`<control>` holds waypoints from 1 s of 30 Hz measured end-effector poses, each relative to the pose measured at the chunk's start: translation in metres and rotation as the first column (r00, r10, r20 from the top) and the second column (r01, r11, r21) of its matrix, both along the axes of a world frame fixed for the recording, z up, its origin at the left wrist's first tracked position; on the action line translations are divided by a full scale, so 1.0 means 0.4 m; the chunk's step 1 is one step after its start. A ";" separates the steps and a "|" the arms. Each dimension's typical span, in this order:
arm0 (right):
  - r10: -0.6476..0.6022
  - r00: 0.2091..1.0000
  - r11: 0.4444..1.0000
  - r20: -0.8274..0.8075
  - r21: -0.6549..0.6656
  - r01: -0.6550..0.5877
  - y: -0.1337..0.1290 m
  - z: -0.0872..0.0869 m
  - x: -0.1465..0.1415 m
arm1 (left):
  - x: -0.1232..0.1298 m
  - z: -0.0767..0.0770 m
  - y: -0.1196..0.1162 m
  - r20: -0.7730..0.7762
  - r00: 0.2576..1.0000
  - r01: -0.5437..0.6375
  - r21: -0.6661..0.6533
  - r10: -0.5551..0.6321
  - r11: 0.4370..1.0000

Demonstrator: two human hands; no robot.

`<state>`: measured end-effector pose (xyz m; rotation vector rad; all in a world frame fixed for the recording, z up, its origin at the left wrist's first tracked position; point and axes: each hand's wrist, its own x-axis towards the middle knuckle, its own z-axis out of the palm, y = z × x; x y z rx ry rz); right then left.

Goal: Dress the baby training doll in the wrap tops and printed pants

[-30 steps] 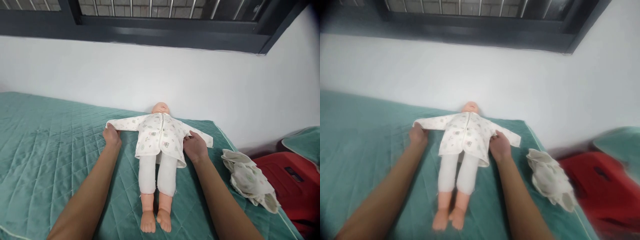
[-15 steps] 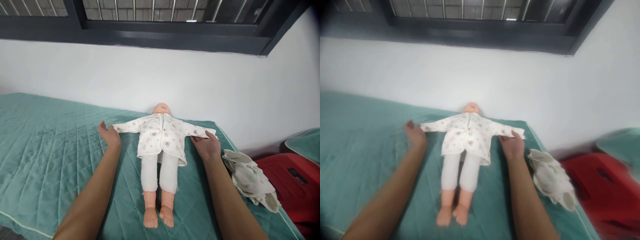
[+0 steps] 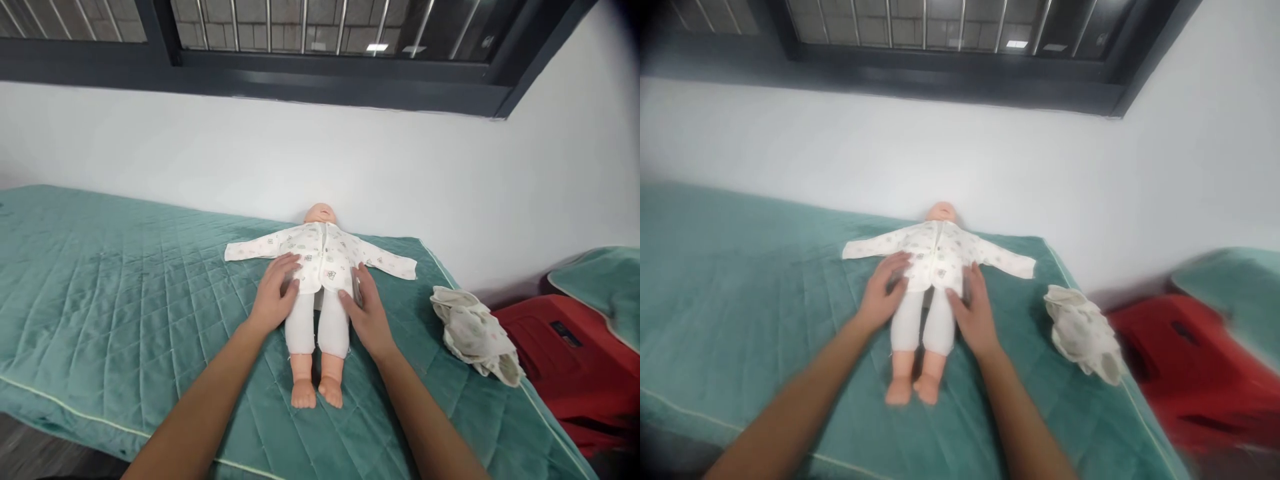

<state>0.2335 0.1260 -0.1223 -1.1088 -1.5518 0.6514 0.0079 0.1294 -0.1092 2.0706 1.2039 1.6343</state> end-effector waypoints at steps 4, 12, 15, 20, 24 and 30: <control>-0.033 0.985 0.995 0.171 0.102 0.016 -0.045 0.032 -0.005 | -0.005 0.004 -0.035 -0.082 0.991 0.099 -0.030 -0.102 0.995; -0.142 0.932 0.972 0.335 0.225 0.067 -0.018 0.049 -0.005 | -0.002 -0.014 -0.010 -0.143 0.978 -0.149 0.039 0.153 0.988; -0.169 0.934 0.964 0.316 0.249 0.090 -0.022 0.051 -0.008 | -0.005 -0.020 -0.001 -0.112 0.972 -0.205 0.035 0.208 0.978; -0.132 0.934 0.960 0.333 0.279 0.036 -0.023 0.048 -0.010 | -0.019 -0.029 0.017 0.188 0.950 -0.213 -0.198 0.250 0.957; -0.166 0.981 0.984 0.101 0.090 0.157 -0.004 0.030 0.000 | -0.046 -0.039 0.044 0.626 0.646 -0.239 -0.377 0.436 0.895; -0.217 0.725 0.971 -0.654 -0.218 0.094 0.012 0.040 0.020 | -0.061 -0.033 0.054 0.764 0.451 -0.219 -0.407 0.461 0.887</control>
